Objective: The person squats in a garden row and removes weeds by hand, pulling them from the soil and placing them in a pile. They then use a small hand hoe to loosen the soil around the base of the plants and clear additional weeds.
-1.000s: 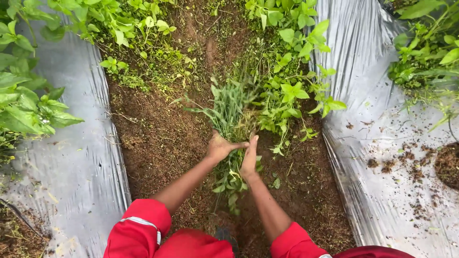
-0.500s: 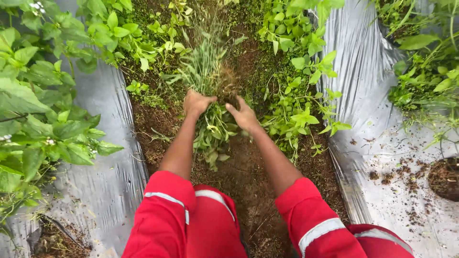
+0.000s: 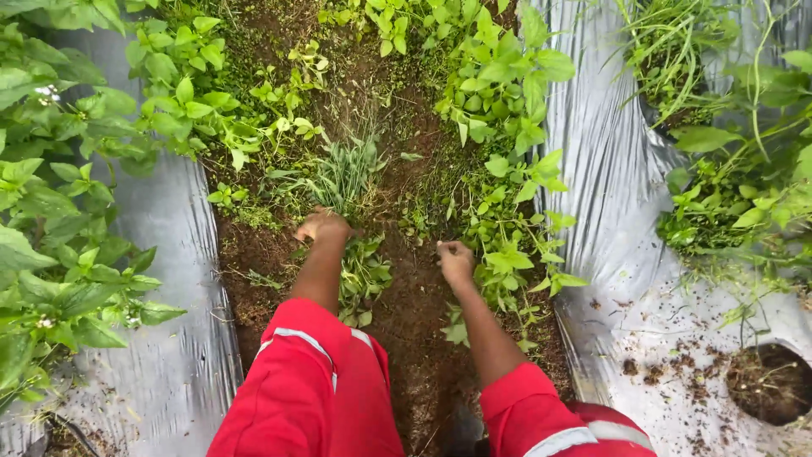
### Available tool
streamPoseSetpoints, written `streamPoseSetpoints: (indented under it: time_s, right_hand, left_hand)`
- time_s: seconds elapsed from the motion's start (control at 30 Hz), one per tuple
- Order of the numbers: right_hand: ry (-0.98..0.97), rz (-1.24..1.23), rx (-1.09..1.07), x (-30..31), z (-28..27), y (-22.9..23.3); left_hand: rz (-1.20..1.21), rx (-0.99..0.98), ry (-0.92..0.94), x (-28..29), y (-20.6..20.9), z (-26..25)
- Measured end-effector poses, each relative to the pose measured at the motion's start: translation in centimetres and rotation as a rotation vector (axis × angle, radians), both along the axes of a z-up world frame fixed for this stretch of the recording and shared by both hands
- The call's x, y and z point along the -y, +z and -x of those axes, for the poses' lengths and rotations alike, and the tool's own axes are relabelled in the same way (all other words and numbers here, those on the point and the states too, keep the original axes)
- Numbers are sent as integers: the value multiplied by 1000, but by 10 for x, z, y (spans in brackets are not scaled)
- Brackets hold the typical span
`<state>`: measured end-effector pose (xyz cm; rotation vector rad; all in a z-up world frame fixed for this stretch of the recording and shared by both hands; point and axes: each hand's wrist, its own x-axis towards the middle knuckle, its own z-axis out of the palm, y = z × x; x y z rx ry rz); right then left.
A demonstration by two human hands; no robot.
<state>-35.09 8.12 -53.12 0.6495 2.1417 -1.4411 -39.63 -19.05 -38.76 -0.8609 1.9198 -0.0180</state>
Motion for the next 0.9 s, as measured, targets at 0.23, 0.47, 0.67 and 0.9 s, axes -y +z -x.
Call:
streamPoseSetpoints:
  time_s: [0.23, 0.47, 0.67, 0.9]
  right_hand:
    - [84, 98, 142, 0, 5, 36]
    - [-90, 184, 20, 29, 23, 31]
    - [-161, 159, 10, 41, 27, 38]
    - [-33, 163, -24, 33, 19, 21]
  left_hand:
    - [-6, 205, -784, -44, -8, 43]
    - [-304, -373, -522, -110, -61, 69]
    - [-54, -313, -915, -86, -156, 43]
    - [-276, -504, -987, -84, -246, 42]
